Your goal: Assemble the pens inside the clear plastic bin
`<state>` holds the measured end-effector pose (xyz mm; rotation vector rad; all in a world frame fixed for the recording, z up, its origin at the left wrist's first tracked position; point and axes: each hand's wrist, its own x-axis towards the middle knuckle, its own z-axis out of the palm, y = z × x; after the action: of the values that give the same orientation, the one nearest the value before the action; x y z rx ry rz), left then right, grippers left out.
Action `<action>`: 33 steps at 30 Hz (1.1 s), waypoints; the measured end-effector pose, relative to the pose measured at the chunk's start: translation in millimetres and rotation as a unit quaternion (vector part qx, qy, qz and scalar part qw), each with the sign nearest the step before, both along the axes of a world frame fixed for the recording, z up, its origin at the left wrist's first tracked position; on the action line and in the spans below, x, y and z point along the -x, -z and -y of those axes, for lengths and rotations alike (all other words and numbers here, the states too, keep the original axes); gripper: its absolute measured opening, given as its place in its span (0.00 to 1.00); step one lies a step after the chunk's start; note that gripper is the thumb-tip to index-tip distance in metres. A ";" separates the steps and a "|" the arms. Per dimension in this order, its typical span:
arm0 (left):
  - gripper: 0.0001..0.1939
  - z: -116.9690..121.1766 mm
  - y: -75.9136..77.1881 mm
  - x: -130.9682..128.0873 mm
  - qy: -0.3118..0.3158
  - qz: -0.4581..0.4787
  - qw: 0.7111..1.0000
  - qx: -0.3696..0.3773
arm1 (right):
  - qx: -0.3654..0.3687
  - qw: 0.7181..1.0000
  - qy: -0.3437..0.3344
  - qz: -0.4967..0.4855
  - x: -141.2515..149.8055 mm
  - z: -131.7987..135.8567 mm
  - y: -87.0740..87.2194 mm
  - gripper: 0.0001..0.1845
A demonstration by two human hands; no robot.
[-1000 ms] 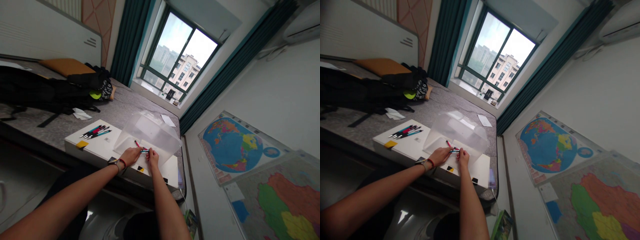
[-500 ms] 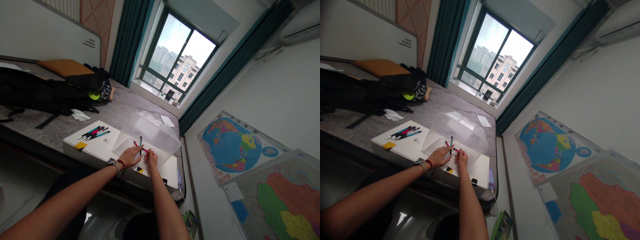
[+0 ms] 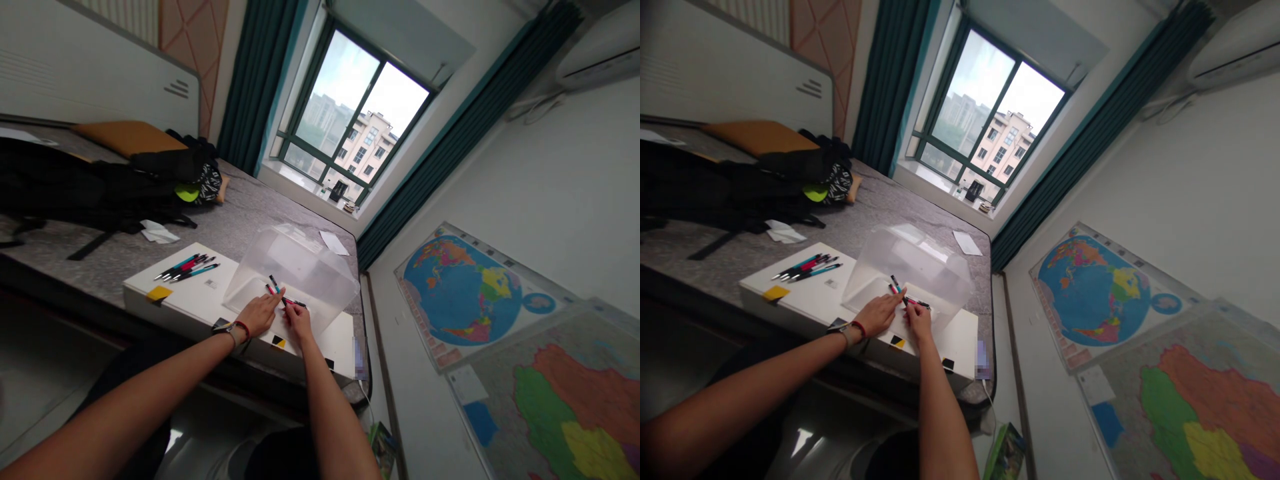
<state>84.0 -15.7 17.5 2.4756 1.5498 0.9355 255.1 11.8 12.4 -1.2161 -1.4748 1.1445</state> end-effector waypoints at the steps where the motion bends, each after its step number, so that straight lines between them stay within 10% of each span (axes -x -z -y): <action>1: 0.33 0.2 -0.6 0.0 -0.002 0.002 1.000 0.003 | 0.009 1.000 0.012 -0.014 -0.1 -0.9 1.2 0.22; 33: 0.20 -12.8 5.3 1.6 -0.059 0.092 0.983 0.147 | -0.003 0.999 0.017 -0.039 0.3 -2.9 5.9 0.15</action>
<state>82.4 -2.9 12.2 2.0581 1.6501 0.8515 254.8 14.6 6.5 -1.1747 -1.3942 1.1509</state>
